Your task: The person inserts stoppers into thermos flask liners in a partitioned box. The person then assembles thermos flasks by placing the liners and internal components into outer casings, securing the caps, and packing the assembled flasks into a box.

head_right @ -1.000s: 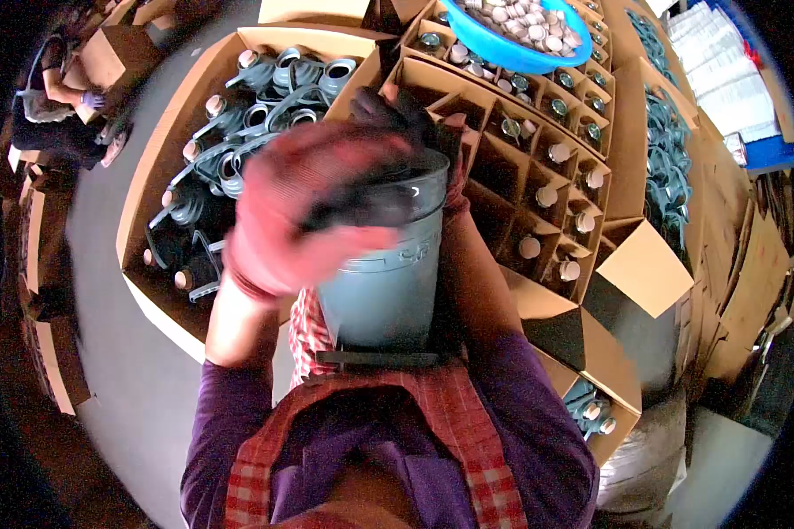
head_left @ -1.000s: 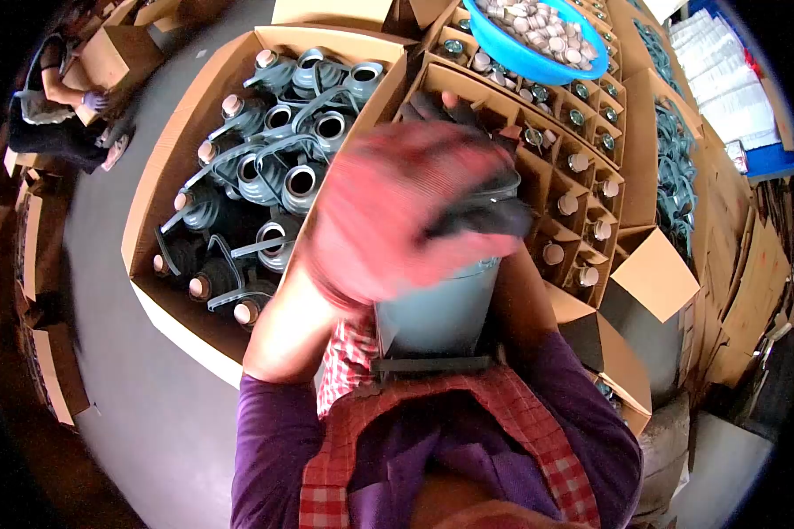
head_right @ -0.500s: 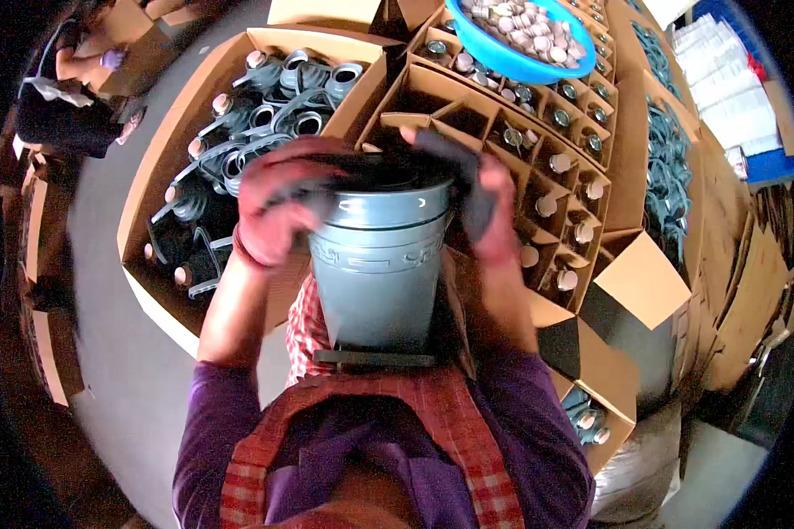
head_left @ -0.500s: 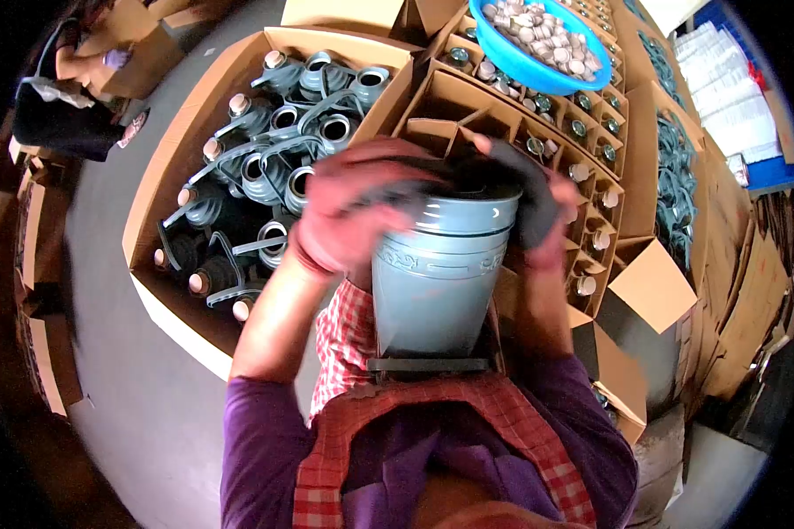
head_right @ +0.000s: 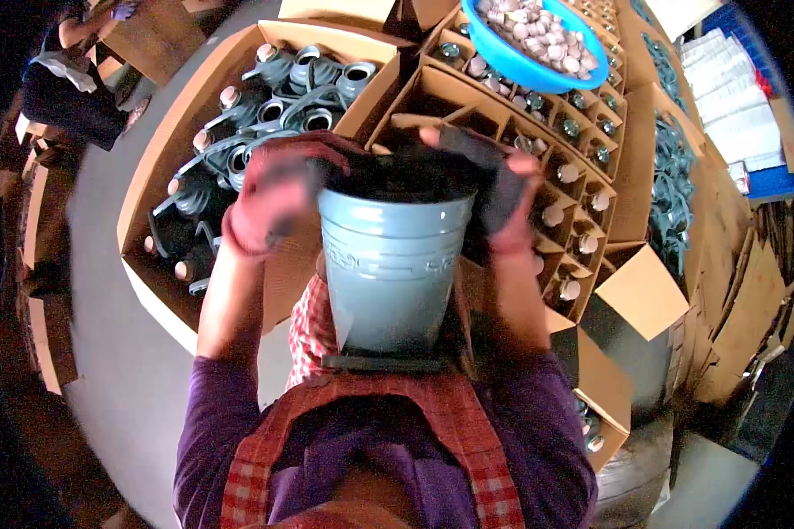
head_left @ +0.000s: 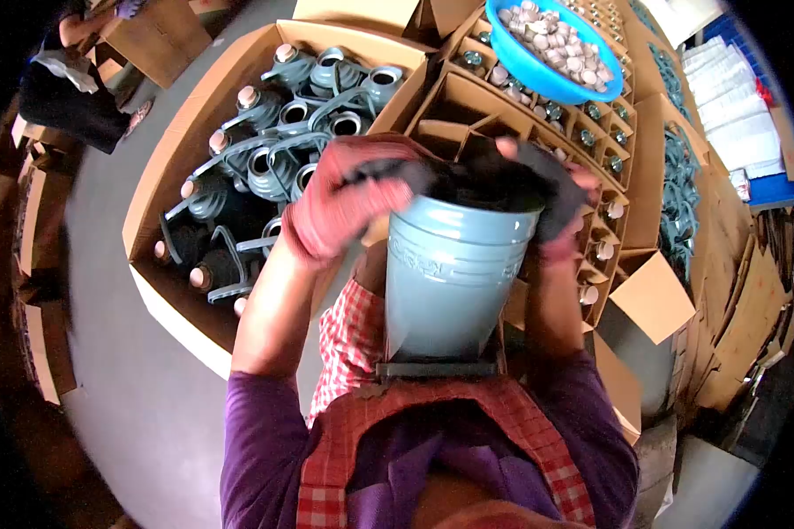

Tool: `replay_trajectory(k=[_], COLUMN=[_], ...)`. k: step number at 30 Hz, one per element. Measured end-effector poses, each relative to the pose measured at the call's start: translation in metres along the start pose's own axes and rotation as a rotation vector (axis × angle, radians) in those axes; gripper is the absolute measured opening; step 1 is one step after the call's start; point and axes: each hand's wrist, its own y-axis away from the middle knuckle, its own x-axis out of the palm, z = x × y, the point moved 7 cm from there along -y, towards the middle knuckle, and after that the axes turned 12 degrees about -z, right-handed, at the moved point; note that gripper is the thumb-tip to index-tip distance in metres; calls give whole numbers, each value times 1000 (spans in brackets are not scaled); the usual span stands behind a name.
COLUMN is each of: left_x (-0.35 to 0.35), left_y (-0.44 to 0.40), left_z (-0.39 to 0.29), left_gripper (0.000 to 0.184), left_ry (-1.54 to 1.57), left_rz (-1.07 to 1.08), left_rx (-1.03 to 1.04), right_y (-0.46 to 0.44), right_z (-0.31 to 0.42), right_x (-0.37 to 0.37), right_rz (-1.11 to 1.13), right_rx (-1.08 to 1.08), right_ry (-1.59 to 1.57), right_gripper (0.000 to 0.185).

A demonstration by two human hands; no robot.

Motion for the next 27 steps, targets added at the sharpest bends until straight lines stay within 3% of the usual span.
replay_trajectory(k=[1, 2, 3, 4, 6, 8, 9, 11, 12, 13, 15, 16, 18, 19, 20, 22, 23, 26, 27], left_x=[14, 33, 46, 39, 4, -3, -2, -9, -1, 13, 43, 54, 54, 44, 33, 6, -8, -43, -51], left_y=[-7, -8, -4, 1, 12, 9, 12, 16, 33, 47, 79, 98, 124, 134, 144, 160, 166, 178, 183], left_z=[-37, -50, -60, -55, -16, -16, -8, 9, 29, 40, 58, 62, 71, 71, 68, 59, 54, 49, 51], left_gripper=[37, 39, 41, 41, 42, 49, 51, 49, 43, 41, 38, 36, 34, 34, 34, 34, 35, 36, 37], left_ry=[-178, -272, -371, -377, 4, 161, 115, 224, 466, 439, 128, -20, -198, -274, -350, -501, -566, -459, -668], left_rz=[62, -39, -139, -62, -107, -139, -81, -377, -487, -488, -399, -357, -342, -362, -393, -504, -573, -791, -781], left_rx=[129, 358, 579, 555, 483, 446, 239, 142, -254, -347, -321, -293, -276, -264, -253, -232, -221, -305, -420], right_y=[-11, -15, -13, -5, 11, 13, 19, 24, 31, 36, 44, 47, 52, 60, 74, 123, 145, 159, 157], right_z=[-24, -57, -63, -43, 3, 23, 31, 55, 63, 75, 86, 74, 65, 67, 44, -3, -18, 1, -5], right_x=[-10, -10, -8, -4, 9, 25, 30, 43, 44, 43, 43, 36, 33, 38, 25, -6, -13, 37, 20], right_rz=[-100, 9, 38, 21, 31, 131, 141, 189, 273, 268, 244, 235, 149, 68, -42, 73, 298, 162, 167], right_rx=[54, 119, 145, 102, -56, -274, -325, -454, -542, -590, -558, -387, -377, -530, -477, -322, -242, -344, -415], right_ry=[-220, -548, -576, -352, 267, 474, 469, 467, 328, 256, 278, 145, 110, 201, 255, 476, 637, 755, 949], right_gripper=[95, 95, 97, 99, 104, 105, 102, 97, 91, 88, 83, 79, 77, 83, 83, 86, 91, 46, 43])
